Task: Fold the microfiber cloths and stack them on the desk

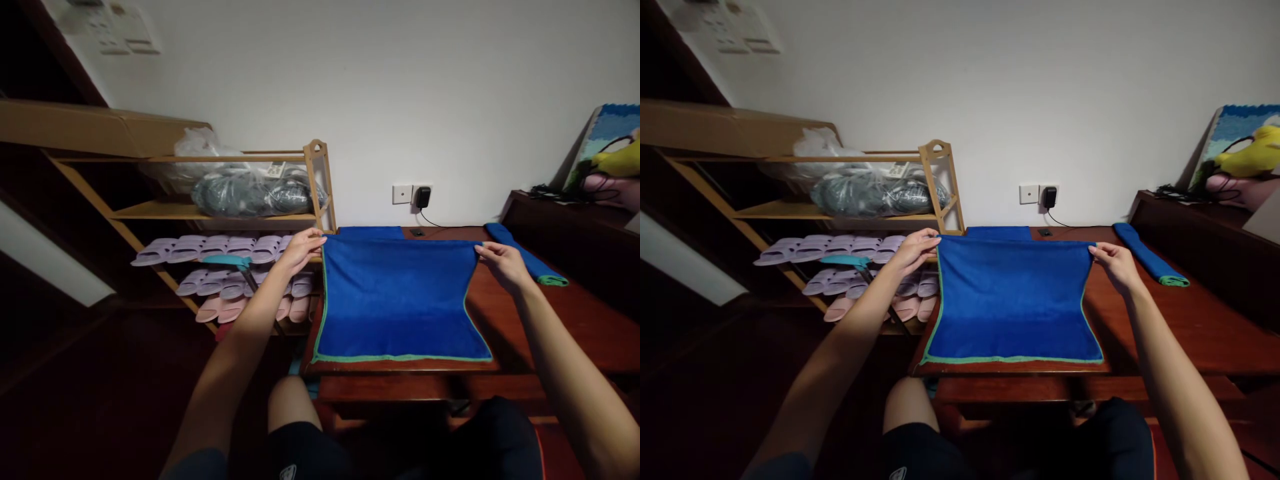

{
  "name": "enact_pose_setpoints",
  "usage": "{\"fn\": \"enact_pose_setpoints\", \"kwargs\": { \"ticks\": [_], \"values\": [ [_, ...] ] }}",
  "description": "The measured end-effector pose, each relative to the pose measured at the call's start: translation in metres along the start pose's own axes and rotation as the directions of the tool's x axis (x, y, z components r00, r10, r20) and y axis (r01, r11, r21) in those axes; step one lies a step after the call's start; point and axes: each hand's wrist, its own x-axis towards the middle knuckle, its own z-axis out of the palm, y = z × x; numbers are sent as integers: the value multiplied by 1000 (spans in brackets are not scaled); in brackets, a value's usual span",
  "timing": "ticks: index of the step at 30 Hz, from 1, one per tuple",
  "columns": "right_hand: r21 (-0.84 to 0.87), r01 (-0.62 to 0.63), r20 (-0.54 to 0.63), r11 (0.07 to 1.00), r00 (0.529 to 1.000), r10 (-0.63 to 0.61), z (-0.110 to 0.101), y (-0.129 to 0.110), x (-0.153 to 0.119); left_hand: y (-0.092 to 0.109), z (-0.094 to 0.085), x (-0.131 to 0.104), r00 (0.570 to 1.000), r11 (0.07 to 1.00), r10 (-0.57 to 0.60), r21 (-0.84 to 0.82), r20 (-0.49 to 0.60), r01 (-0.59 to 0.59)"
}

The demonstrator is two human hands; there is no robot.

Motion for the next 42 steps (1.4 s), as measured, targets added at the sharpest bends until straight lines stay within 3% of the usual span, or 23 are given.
{"fn": "enact_pose_setpoints", "kwargs": {
  "ticks": [5, 13, 18, 24, 36, 42],
  "values": [
    [97, 54, -1, 994, 999, -54, 6, -31, -4, 31, -5, -12, 996, 996, 91, -19, -5, -91],
    [200, 115, 20, 973, 992, -122, 20, -54, 9, 57, -11, -14, 984, 985, 174, -12, -35, -174],
    [257, 149, -40, 955, 989, -143, 30, -76, 16, 76, -11, -10, 967, 968, 248, -17, -55, -249],
    [277, 274, -93, 921, 962, -258, 36, -105, 22, 99, -15, -2, 924, 935, 355, 54, -140, -351],
    [309, 263, -129, 914, 964, -234, 46, -101, 51, 99, -16, 18, 880, 912, 411, 93, -240, -400],
    [266, 181, -134, 947, 980, -150, 48, -87, 74, 90, -6, 32, 813, 868, 491, 252, -311, -428]
  ]
}}
